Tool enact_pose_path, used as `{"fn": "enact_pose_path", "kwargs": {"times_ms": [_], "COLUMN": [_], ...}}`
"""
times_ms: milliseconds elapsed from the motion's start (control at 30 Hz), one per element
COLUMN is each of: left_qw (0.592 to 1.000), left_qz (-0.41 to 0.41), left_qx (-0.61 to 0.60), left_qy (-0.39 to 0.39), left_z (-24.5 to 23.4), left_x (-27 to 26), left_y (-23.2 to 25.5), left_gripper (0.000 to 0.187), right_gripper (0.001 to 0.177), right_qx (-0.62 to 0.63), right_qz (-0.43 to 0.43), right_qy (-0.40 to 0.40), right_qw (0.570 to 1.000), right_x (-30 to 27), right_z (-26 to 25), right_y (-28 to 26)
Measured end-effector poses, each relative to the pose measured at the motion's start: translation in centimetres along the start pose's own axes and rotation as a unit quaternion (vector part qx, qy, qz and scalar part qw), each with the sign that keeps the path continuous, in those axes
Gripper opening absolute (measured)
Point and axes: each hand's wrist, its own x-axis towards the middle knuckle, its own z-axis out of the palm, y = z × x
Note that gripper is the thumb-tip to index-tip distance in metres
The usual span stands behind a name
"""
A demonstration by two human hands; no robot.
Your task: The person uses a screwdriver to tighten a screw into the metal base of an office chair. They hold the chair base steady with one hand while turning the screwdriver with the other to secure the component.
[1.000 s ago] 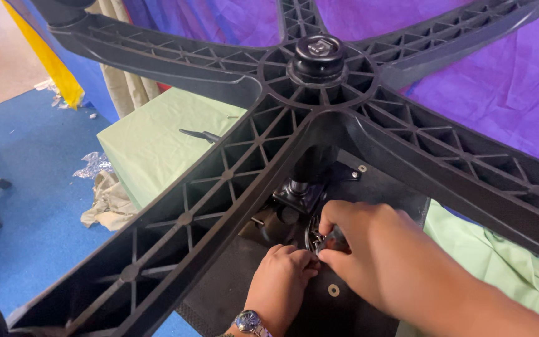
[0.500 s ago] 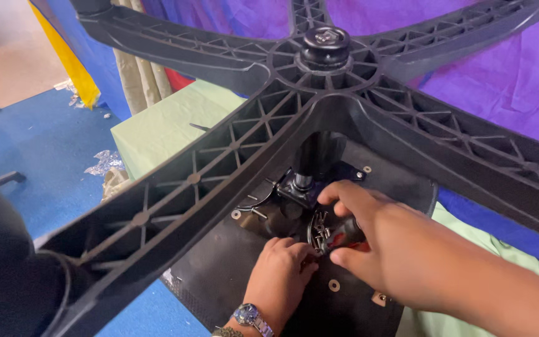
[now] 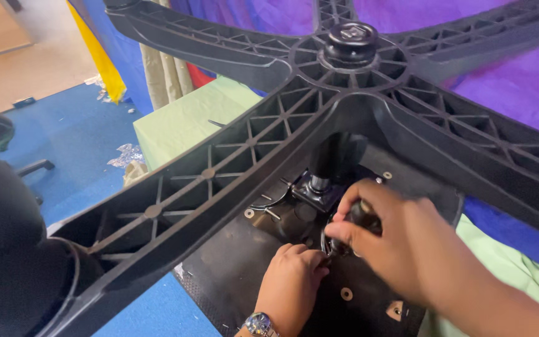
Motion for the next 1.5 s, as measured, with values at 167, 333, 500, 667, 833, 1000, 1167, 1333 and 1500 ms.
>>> {"fn": "enact_pose_path", "kwargs": {"times_ms": [167, 333, 500, 667, 833, 1000, 1167, 1333, 1500], "left_qw": [1.0, 1.0, 1.0, 0.999, 0.999, 0.999, 0.999, 1.0, 0.999], "left_qz": [-0.01, -0.016, 0.031, 0.04, 0.035, 0.035, 0.023, 0.023, 0.01], "left_qx": [-0.003, 0.007, -0.005, -0.022, -0.012, -0.015, 0.005, 0.018, 0.032], "left_qy": [0.003, -0.015, 0.001, 0.002, 0.012, 0.032, 0.033, 0.01, -0.013], "left_z": [0.1, -0.5, -0.3, 0.1, 0.5, 1.2, 1.2, 0.6, 0.4], "left_x": [0.1, -0.3, -0.6, -0.9, -1.1, -1.1, -1.0, -1.0, -1.3], "left_y": [-0.3, -0.3, -0.2, -0.2, 0.1, 0.1, 0.3, 0.9, 1.6], "left_gripper": [0.013, 0.011, 0.011, 0.01, 0.005, 0.008, 0.011, 0.009, 0.009], "right_gripper": [0.03, 0.037, 0.034, 0.038, 0.037, 0.021, 0.028, 0.035, 0.043], "right_qx": [0.025, -0.003, 0.034, 0.134, 0.21, 0.162, 0.22, 0.205, 0.164], "right_qz": [0.027, -0.091, -0.004, -0.038, -0.193, -0.001, -0.127, -0.052, 0.03], "right_qy": [0.002, 0.145, 0.089, -0.042, -0.064, -0.111, -0.015, 0.077, 0.123], "right_qw": [0.999, 0.985, 0.995, 0.989, 0.956, 0.98, 0.967, 0.974, 0.978], "right_x": [-0.5, -0.1, -0.7, -1.9, -2.9, -3.0, -2.9, -2.7, -3.3], "right_z": [2.4, 3.1, 2.0, 1.4, 1.4, 1.7, 2.3, 2.1, 1.9], "right_y": [-1.1, -3.2, -2.6, -0.3, 0.8, 0.4, -0.6, -0.5, 0.9]}}
